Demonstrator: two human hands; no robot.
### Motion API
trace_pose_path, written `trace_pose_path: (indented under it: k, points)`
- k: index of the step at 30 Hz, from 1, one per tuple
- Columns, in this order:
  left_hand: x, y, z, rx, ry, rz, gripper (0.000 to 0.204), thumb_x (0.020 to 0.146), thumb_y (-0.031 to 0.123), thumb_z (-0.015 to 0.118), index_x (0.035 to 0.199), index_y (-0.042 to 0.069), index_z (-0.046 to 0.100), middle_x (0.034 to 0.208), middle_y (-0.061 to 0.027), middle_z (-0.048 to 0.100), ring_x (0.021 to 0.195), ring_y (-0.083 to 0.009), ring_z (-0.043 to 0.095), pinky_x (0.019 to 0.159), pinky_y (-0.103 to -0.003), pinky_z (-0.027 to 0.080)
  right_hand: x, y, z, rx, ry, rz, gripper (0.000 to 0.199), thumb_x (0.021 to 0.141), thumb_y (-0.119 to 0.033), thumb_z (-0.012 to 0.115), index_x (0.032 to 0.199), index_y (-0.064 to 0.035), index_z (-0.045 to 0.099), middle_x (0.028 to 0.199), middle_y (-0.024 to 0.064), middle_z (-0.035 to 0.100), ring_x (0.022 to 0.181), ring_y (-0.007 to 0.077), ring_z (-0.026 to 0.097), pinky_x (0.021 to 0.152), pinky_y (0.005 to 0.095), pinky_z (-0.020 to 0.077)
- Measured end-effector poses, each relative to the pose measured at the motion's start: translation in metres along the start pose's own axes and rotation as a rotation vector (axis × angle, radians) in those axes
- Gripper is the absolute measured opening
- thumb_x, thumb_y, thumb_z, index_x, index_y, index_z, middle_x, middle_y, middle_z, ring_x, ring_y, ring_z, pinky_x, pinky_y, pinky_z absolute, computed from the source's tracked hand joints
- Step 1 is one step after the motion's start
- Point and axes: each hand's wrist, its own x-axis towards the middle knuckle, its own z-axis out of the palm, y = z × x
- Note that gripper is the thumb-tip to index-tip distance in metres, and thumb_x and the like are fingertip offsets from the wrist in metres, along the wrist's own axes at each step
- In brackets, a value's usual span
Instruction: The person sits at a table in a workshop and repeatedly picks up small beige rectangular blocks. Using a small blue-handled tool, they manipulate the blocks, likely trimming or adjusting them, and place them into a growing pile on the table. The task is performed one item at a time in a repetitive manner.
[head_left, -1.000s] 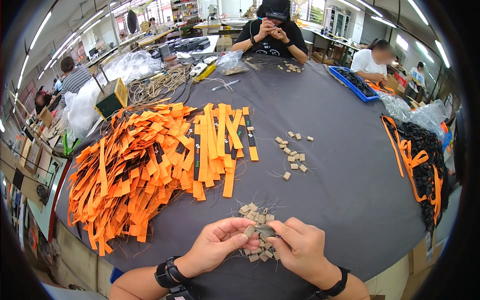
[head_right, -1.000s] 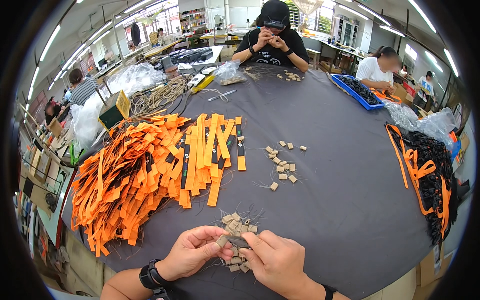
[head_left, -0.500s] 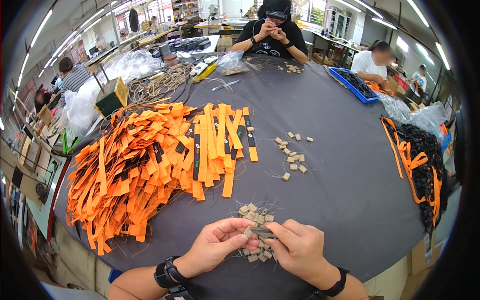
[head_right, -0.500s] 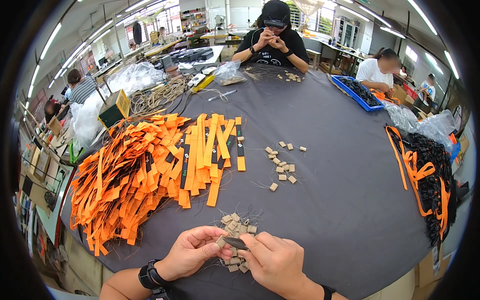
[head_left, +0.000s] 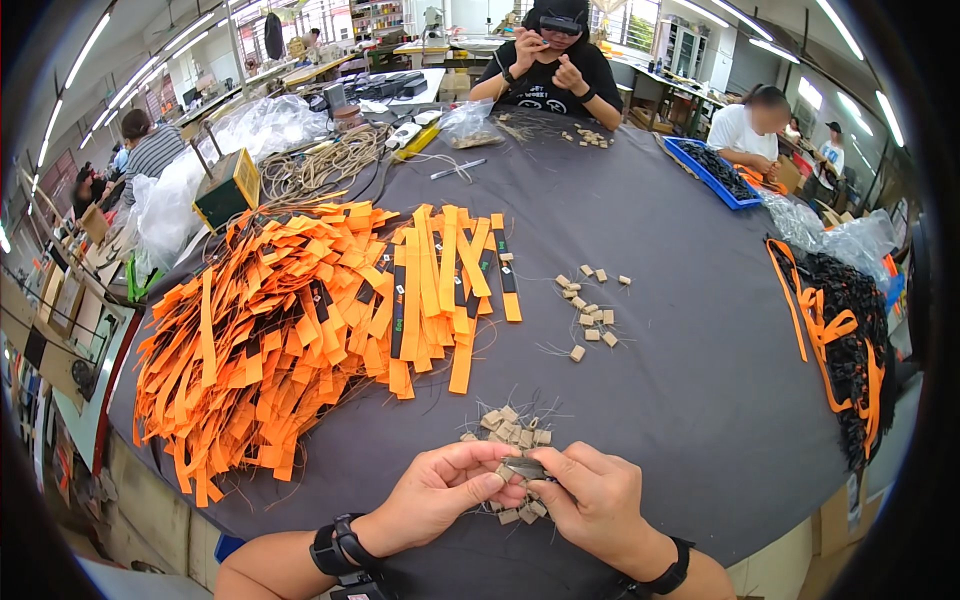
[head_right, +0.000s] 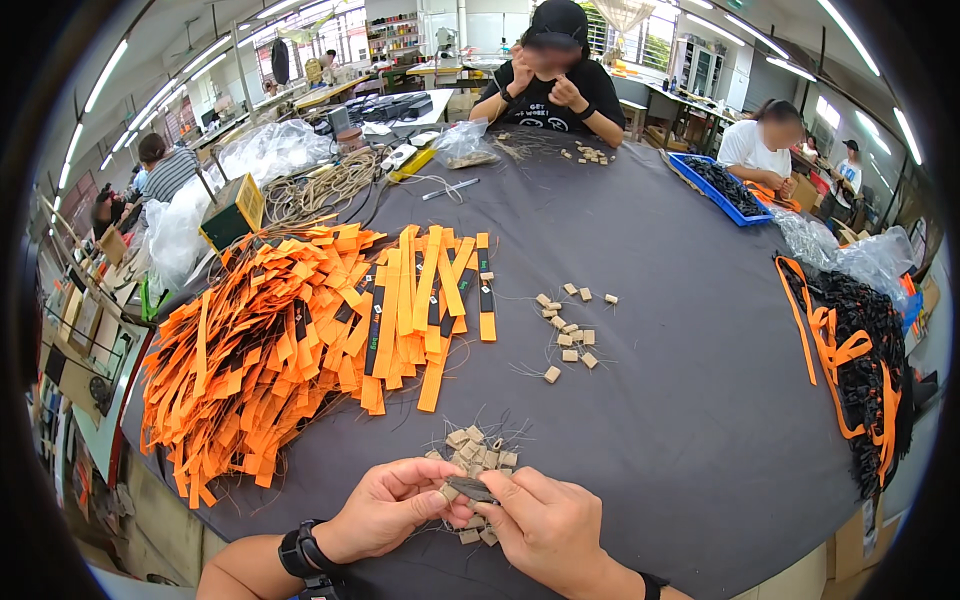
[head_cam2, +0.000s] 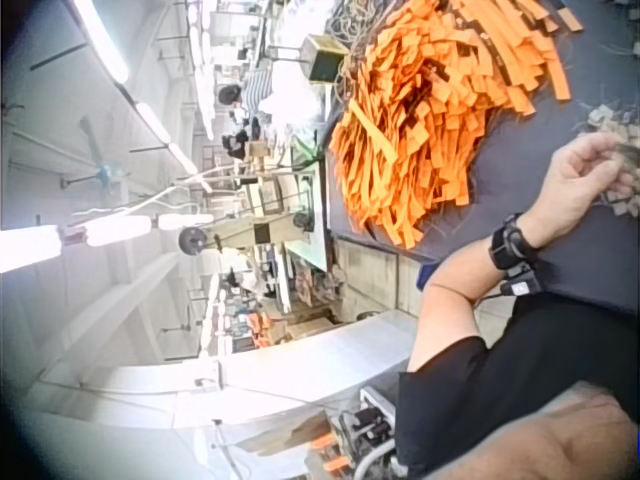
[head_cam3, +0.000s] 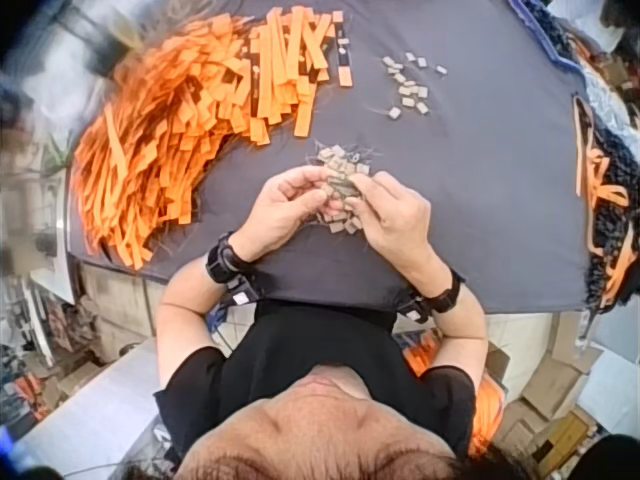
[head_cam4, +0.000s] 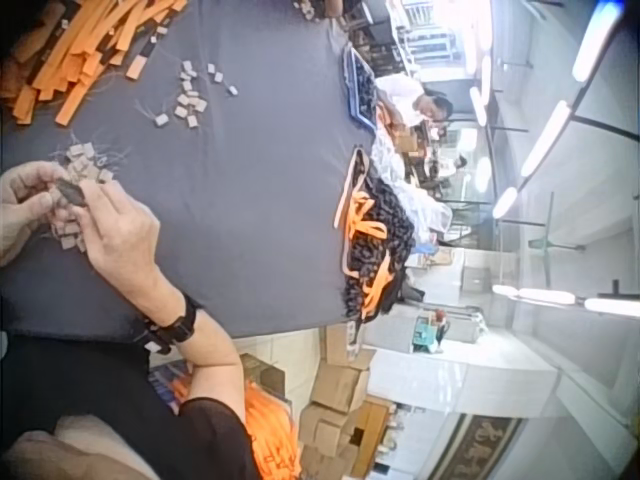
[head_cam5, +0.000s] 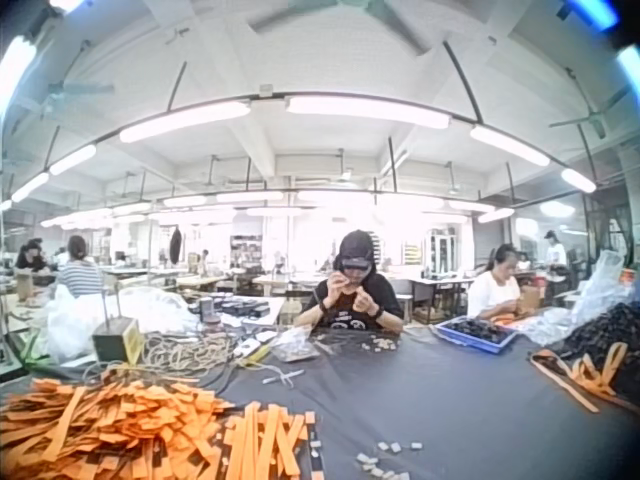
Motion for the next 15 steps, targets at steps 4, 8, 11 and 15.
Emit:
trace_pose_path:
  k: [4,8,11,15]
  points:
    - [0.001,0.0,-0.001,0.006,-0.01,0.008,0.032,0.097,0.006,0.051,0.128,-0.003,0.049,0.11,-0.0133,0.064,0.102,-0.0199,0.064,0.092,-0.032,0.052,-0.003,0.001,-0.003,0.047,-0.069,0.063,0.028,0.073,-0.008,0.074,0.1,-0.0056,0.067,0.067,0.0032,0.055,0.05,0.0143,0.051,0.047,0.0258,0.0406]
    - [-0.002,0.002,0.003,0.082,0.025,0.019,0.034,0.096,0.006,0.053,0.129,-0.002,0.048,0.108,-0.0115,0.063,0.098,-0.0185,0.064,0.09,-0.031,0.052,0.003,-0.004,-0.007,0.488,-0.133,0.436,0.021,0.081,-0.008,0.071,0.101,-0.0047,0.065,0.075,-0.0003,0.058,0.064,0.0069,0.055,0.056,0.0214,0.0432]
    - [-0.002,0.002,0.009,0.462,0.015,0.125,0.041,0.093,0.003,0.057,0.133,0.001,0.047,0.102,-0.0079,0.063,0.089,-0.0152,0.063,0.083,-0.028,0.052,0.005,-0.008,-0.009,0.946,-0.272,0.751,0.018,0.086,-0.009,0.069,0.1,0.0014,0.063,0.083,-0.0034,0.059,0.073,0.0012,0.051,0.063,0.0178,0.0419]
    - [-0.001,0.013,0.011,0.889,-0.036,0.231,0.055,0.086,-0.002,0.063,0.138,0.005,0.044,0.096,-0.0041,0.061,0.082,-0.0092,0.059,0.075,-0.024,0.05,-0.001,0.005,-0.006,0.983,-0.446,0.763,0.013,0.089,-0.012,0.066,0.091,0.0008,0.066,0.08,-0.0011,0.065,0.07,0.0028,0.055,0.061,0.0193,0.0448]
